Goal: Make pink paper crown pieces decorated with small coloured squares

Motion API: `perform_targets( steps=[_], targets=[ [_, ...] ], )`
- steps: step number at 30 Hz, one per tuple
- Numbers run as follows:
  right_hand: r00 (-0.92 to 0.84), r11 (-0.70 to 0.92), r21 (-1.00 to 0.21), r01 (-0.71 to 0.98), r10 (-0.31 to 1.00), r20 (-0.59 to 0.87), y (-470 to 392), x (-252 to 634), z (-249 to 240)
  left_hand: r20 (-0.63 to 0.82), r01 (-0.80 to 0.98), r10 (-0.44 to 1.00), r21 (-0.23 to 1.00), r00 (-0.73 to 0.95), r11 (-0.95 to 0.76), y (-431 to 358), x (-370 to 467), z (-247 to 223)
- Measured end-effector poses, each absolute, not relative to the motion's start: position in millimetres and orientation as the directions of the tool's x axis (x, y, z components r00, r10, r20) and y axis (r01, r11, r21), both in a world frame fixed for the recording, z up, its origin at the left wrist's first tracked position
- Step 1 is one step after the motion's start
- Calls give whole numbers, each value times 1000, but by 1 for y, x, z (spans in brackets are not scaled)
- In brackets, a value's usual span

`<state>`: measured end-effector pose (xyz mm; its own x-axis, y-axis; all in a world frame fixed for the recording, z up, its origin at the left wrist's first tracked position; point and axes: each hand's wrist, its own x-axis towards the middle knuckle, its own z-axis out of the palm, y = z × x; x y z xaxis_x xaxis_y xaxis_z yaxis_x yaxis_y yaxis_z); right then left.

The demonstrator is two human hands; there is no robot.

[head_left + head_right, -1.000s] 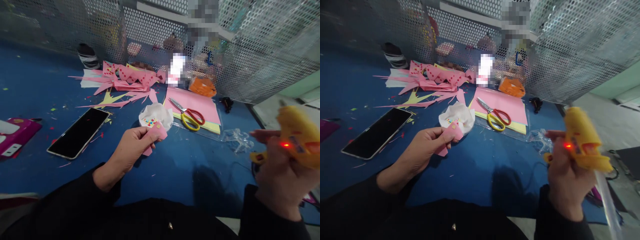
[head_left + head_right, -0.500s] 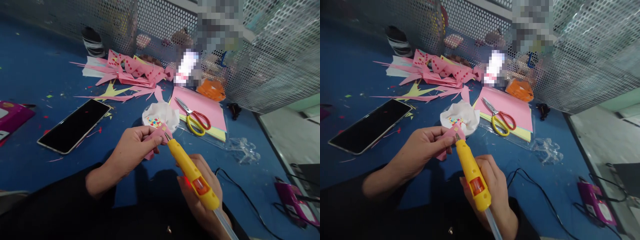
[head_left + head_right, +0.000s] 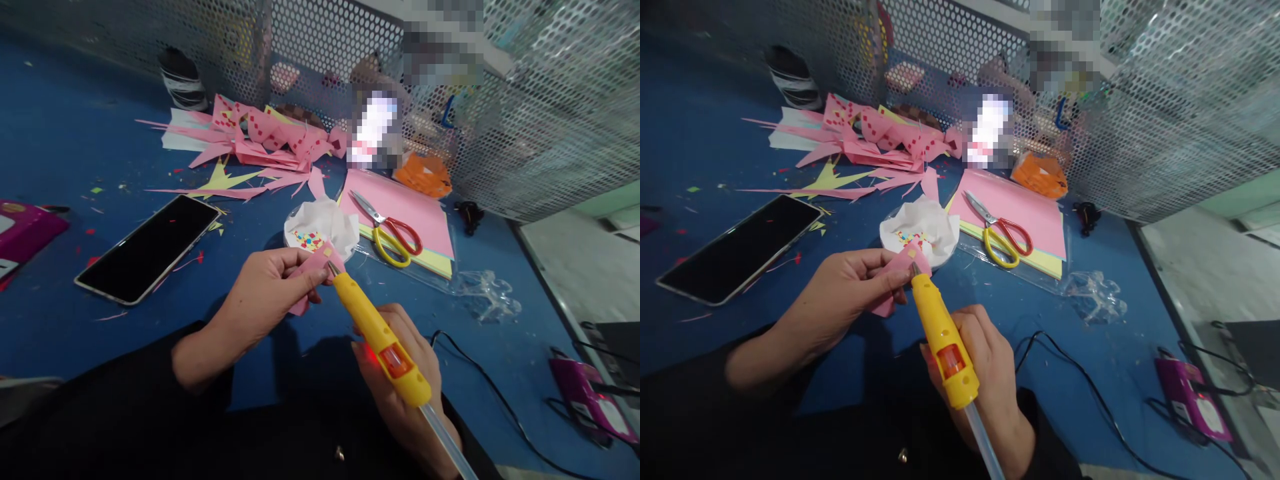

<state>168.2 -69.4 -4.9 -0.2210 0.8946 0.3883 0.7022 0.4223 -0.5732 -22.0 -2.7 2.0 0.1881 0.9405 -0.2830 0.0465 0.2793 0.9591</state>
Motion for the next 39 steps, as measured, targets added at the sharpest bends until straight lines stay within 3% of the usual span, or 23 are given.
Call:
perform_targets(
  steps=[39],
  targets=[
    [-198,379,-561,736,913,357,-72,172,-13,-284,109,943,957,173,268,-3,-21,5]
  ],
)
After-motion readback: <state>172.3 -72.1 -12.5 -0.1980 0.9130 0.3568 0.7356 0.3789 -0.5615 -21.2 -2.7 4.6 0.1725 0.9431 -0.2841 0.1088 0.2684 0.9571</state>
